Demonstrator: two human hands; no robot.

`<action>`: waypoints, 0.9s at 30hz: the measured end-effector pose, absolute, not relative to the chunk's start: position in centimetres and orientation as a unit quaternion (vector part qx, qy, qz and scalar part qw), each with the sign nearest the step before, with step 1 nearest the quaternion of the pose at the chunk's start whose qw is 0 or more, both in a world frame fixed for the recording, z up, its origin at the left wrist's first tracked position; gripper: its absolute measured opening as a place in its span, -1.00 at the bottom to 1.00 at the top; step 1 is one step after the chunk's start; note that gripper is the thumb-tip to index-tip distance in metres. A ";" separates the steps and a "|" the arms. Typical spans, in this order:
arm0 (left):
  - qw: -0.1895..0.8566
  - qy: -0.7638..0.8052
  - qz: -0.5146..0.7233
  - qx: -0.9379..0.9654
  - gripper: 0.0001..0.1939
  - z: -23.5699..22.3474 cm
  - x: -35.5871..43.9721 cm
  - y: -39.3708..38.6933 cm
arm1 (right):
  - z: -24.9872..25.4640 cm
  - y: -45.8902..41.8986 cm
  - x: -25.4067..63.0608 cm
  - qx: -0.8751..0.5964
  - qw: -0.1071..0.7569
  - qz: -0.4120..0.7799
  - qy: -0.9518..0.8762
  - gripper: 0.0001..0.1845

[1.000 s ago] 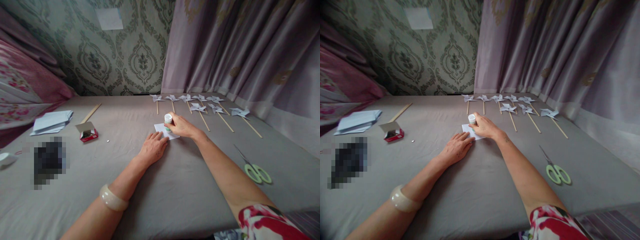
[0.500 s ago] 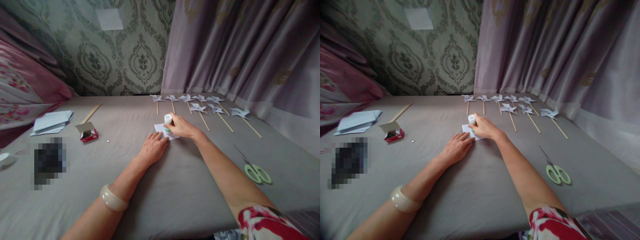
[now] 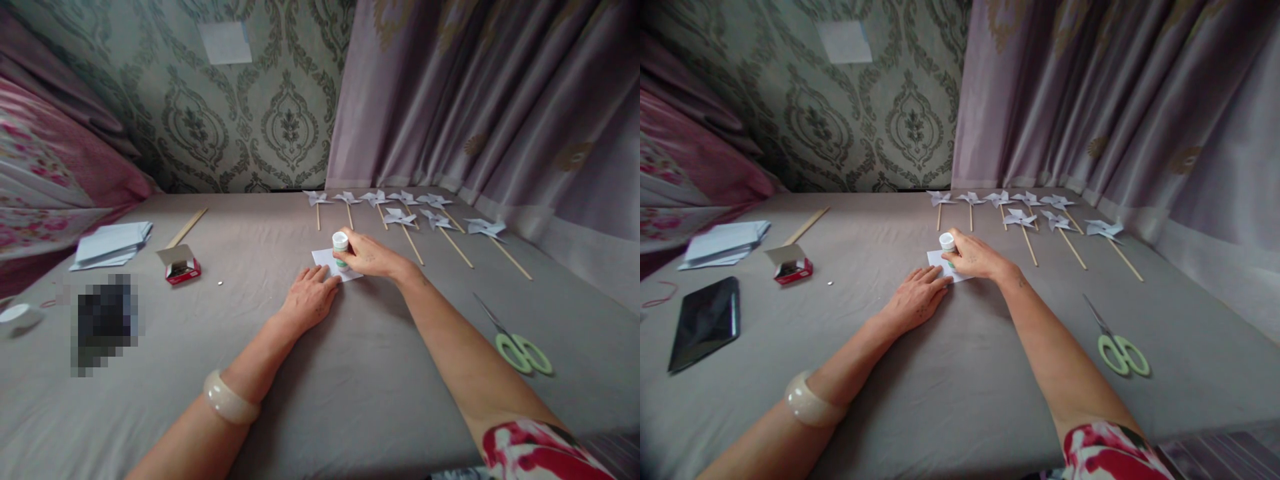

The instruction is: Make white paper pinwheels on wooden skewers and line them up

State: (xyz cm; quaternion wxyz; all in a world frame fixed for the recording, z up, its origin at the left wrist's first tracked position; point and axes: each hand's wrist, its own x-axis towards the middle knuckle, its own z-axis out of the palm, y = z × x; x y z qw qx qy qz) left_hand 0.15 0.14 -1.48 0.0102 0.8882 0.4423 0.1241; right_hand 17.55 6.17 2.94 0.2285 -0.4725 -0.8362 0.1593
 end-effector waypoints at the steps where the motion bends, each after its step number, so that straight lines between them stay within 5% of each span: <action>1: 0.011 0.443 0.124 0.888 -0.66 -1.4 0.2 0.1 | 3.0 6.1 17.5 -0.472 0.236 0.160 -0.834 -0.84; 22: -0.009 0.446 0.103 0.889 -0.65 -1.5 0.2 0.2 | 2.8 6.6 17.3 -0.456 0.223 0.146 -0.849 -0.83; 27: -0.015 0.438 0.113 0.892 -0.65 -1.7 0.2 0.3 | 3.4 6.9 17.7 -0.491 0.292 0.158 -0.805 -0.80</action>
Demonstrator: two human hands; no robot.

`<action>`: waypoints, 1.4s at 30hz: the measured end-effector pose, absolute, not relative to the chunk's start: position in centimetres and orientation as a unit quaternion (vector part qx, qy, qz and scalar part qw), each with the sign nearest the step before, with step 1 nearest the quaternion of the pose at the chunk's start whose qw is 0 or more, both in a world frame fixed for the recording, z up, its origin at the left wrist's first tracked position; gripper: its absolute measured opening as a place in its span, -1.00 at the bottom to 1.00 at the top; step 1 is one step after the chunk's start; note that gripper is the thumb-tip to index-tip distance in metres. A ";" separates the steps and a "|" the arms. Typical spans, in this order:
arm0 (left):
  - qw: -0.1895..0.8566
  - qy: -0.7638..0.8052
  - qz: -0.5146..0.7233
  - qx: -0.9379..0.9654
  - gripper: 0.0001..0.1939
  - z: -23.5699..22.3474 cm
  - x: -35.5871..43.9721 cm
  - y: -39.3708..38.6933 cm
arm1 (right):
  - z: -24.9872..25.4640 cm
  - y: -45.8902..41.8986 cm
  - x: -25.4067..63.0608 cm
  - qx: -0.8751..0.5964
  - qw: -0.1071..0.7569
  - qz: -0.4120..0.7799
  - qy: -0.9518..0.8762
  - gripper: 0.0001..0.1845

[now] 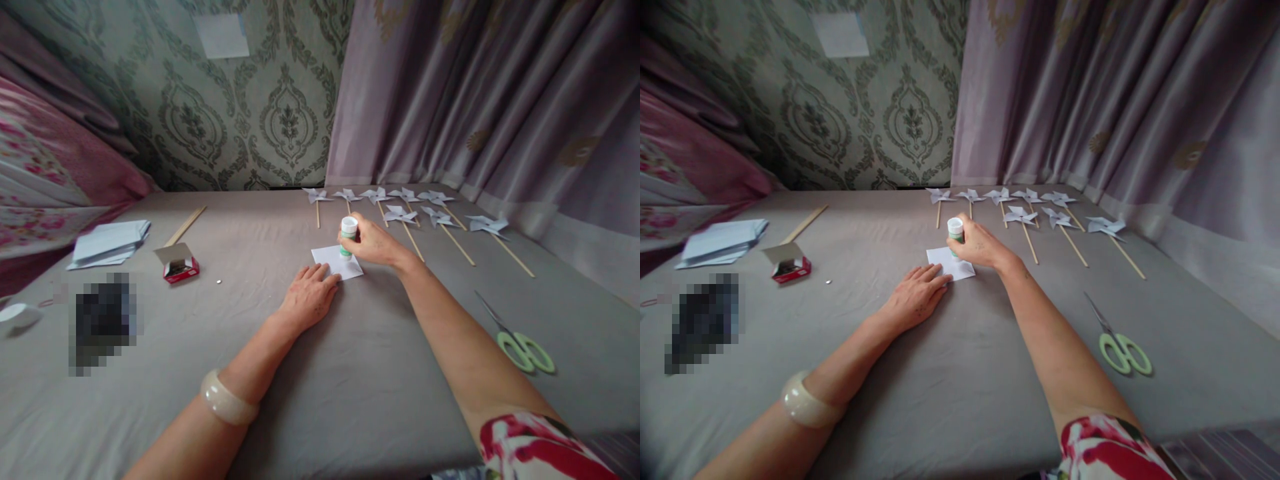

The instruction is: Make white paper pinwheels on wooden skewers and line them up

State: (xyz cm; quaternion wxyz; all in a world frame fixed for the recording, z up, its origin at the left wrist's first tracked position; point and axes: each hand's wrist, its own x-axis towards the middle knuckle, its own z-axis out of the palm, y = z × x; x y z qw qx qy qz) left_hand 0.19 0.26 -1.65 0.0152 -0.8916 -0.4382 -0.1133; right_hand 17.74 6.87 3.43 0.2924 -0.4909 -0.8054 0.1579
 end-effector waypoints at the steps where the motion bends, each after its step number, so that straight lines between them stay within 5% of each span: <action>1: 0.014 -0.435 -0.116 -0.893 -0.65 -1.7 0.2 0.3 | 3.5 6.9 17.7 -0.494 0.305 0.162 -0.798 -0.79; 37: 0.012 -0.450 -0.092 -0.888 -0.63 -1.4 0.1 0.1 | 3.0 6.7 17.2 -0.501 0.242 0.120 -0.822 -0.81; 42: 0.030 -0.437 -0.101 -0.893 -0.62 -1.7 0.1 0.2 | 4.0 6.7 18.4 -0.547 0.315 0.116 -0.767 -0.81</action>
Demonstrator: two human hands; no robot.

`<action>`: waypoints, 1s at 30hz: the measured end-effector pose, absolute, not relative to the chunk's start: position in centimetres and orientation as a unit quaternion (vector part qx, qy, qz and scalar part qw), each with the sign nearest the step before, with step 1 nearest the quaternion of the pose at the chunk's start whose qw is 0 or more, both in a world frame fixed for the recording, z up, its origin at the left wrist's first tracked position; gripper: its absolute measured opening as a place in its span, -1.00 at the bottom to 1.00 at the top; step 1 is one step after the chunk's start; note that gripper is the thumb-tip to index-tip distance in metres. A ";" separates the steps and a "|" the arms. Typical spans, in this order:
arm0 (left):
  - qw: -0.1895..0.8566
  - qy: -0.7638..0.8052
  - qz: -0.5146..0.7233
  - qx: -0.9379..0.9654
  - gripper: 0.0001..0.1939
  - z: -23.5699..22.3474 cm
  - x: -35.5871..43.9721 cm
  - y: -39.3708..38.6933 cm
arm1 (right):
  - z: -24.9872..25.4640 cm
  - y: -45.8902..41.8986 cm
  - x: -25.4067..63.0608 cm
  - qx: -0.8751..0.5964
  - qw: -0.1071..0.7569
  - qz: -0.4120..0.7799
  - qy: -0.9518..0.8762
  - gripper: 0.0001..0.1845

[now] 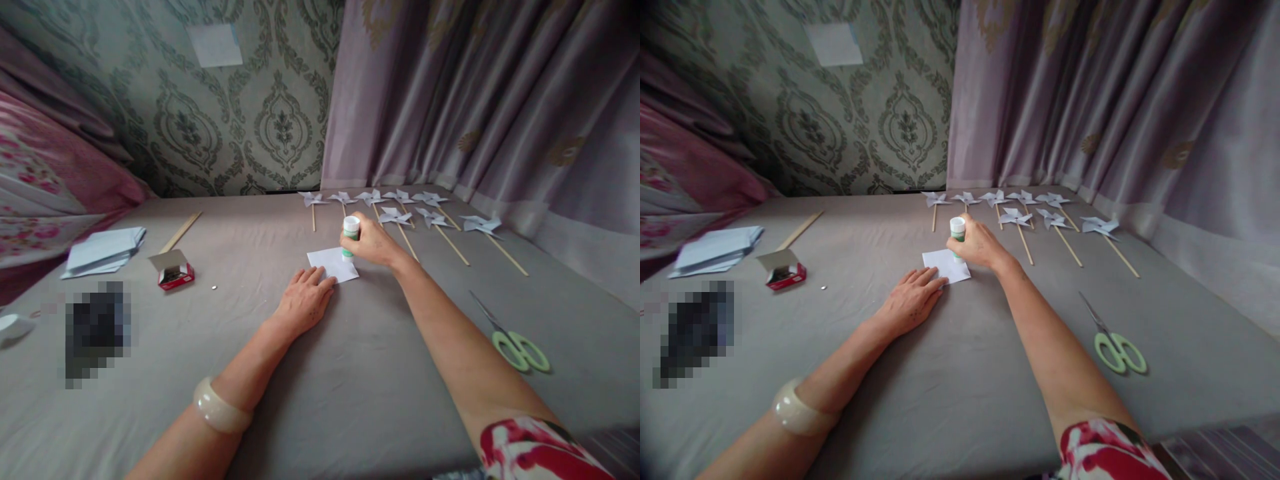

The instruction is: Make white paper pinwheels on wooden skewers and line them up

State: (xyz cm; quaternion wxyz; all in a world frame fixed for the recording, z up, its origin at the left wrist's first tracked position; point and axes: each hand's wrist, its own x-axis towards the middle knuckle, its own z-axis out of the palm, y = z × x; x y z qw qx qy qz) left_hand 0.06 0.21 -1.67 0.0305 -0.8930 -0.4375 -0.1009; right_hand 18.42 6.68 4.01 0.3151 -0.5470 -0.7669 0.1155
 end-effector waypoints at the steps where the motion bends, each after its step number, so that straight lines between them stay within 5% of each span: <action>1: 0.031 -0.437 -0.099 -0.893 -0.62 -1.6 0.1 0.2 | 4.1 6.7 18.6 -0.551 0.329 0.120 -0.758 -0.81; 14: 0.008 -0.451 -0.090 -0.888 -0.62 -1.5 0.2 0.1 | 2.8 6.6 16.8 -0.510 0.319 0.170 -0.781 -0.76; 30: 0.004 -0.453 -0.095 -0.886 -0.63 -1.2 0.2 0.0 | 2.6 6.7 15.8 -0.532 0.235 0.092 -0.808 -0.75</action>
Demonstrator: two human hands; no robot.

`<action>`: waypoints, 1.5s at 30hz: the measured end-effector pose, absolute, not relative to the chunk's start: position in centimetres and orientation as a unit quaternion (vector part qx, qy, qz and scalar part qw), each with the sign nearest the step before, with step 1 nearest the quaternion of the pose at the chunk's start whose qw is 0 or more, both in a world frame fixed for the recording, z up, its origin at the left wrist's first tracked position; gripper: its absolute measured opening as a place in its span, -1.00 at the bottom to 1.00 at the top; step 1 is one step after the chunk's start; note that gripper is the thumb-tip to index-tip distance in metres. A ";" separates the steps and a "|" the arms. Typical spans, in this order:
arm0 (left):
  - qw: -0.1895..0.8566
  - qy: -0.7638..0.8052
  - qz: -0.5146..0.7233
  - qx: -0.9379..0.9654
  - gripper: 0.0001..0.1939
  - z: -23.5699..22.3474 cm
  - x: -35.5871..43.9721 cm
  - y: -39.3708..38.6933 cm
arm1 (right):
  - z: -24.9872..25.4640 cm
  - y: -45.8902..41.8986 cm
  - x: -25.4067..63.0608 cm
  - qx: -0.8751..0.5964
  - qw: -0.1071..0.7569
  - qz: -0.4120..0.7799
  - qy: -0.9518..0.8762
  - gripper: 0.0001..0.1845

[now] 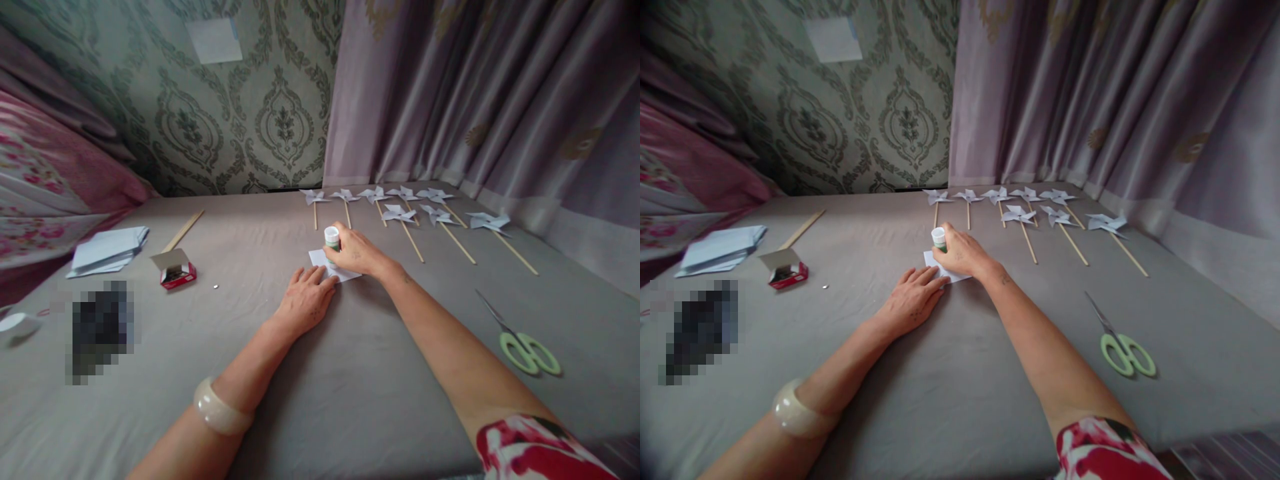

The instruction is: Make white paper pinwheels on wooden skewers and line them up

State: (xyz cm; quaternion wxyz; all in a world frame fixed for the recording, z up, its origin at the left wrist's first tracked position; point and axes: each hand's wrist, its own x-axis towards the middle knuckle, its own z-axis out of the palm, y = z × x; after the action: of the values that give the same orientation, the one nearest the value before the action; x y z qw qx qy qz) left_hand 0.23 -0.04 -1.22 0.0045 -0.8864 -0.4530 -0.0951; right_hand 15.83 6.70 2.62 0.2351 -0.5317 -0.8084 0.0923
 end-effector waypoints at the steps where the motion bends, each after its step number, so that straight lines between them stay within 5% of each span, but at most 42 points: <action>1: 0.003 -0.453 -0.091 -0.887 -0.63 -1.1 0.3 -0.1 | 2.7 6.7 15.8 -0.534 0.230 0.092 -0.808 -0.74; 16: 0.007 -0.451 -0.088 -0.888 -0.63 -1.2 0.2 0.0 | 3.7 6.5 17.3 -0.514 0.300 0.166 -0.786 -0.77; 26: 0.004 -0.446 -0.102 -0.889 -0.62 -1.3 0.2 -0.1 | 3.3 6.3 16.2 -0.452 0.269 0.204 -0.825 -0.86; 45: 0.002 -0.452 -0.094 -0.887 -0.64 -1.4 0.3 0.0 | 3.2 7.0 17.7 -0.425 0.218 0.201 -0.855 -0.71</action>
State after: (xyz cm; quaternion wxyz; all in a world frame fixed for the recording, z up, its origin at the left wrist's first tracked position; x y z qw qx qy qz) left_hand 0.26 0.03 -1.41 0.0023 -0.8868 -0.4525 -0.0939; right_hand 17.73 7.04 3.19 0.2184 -0.4246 -0.8553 0.2012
